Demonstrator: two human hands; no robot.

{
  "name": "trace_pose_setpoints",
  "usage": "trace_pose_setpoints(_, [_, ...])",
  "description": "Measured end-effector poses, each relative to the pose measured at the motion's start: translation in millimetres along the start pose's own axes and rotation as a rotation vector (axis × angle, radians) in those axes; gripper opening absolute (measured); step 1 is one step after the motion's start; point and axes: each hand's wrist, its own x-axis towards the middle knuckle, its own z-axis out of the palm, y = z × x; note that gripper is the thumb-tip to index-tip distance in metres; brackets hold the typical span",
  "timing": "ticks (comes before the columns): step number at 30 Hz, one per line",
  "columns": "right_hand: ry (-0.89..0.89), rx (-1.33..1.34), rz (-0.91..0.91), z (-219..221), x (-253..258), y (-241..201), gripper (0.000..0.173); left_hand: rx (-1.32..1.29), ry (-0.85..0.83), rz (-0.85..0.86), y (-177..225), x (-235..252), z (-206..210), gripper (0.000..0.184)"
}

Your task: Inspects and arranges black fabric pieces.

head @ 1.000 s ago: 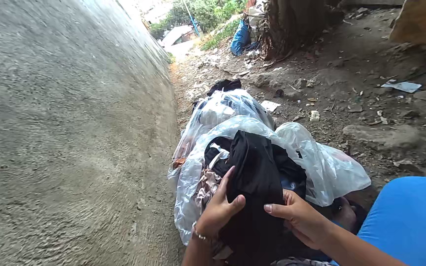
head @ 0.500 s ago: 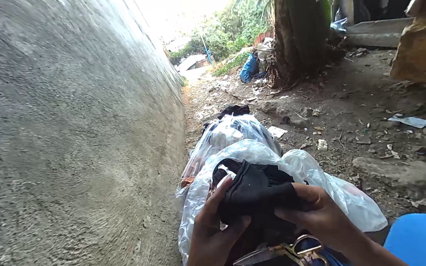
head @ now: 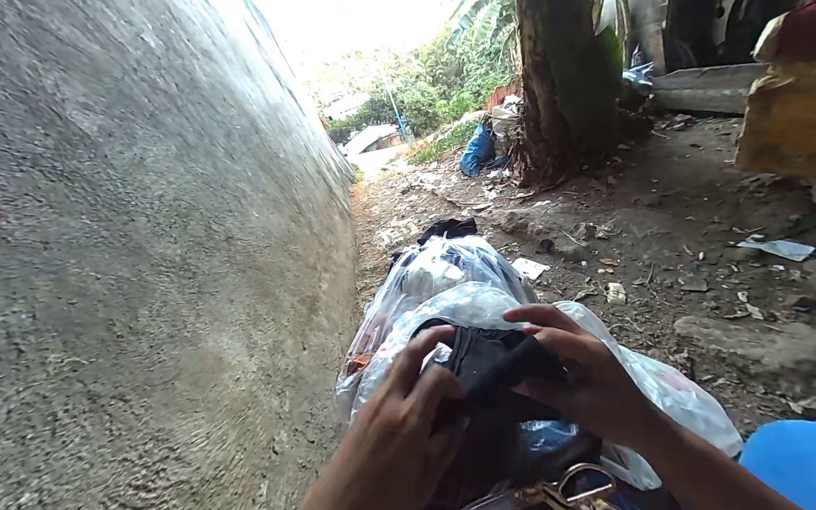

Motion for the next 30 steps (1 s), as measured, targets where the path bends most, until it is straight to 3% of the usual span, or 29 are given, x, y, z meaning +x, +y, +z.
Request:
trace_pose_setpoints(2, [-0.054, 0.055, 0.021, -1, 14, 0, 0.02, -0.043, -0.137, 0.129, -4, 16, -5, 0.007])
trace_pose_setpoints(6, [-0.053, 0.099, 0.066, -4, 47, -1, 0.016, 0.054, -0.357, 0.242, -6, 59, -28, 0.028])
trace_pose_setpoints(11, [-0.264, 0.401, 0.359, -13, 78, 2, 0.083, 0.174, -0.426, 0.209, 0, 120, -85, 0.032])
trace_pose_setpoints(12, [-0.327, 0.411, 0.378, -14, 81, 5, 0.086, 0.169, -0.417, 0.204, 1, 130, -97, 0.034])
trace_pose_setpoints(14, [-0.418, 0.409, 0.379, -14, 83, 18, 0.07, 0.175, -0.374, 0.191, 7, 149, -120, 0.035])
trace_pose_setpoints(18, [-0.374, 0.456, 0.44, -7, 75, 42, 0.037, 0.294, -0.298, 0.108, 16, 181, -163, 0.037])
trace_pose_setpoints(22, [-0.491, 0.508, 0.555, 4, 52, 59, 0.038, 0.039, -0.44, 0.045, 2, 221, -214, 0.036])
trace_pose_setpoints(24, [-0.506, 0.487, 0.627, 7, 43, 61, 0.03, 0.028, -0.399, 0.004, 2, 232, -232, 0.031])
trace_pose_setpoints(27, [-0.444, 0.632, 0.587, -11, 36, 62, 0.024, 0.044, -0.177, -0.062, -23, 241, -259, 0.009])
trace_pose_setpoints(30, [-0.321, 0.745, 0.522, -35, 42, 50, 0.021, -0.091, 0.023, -0.006, -90, 223, -301, 0.009])
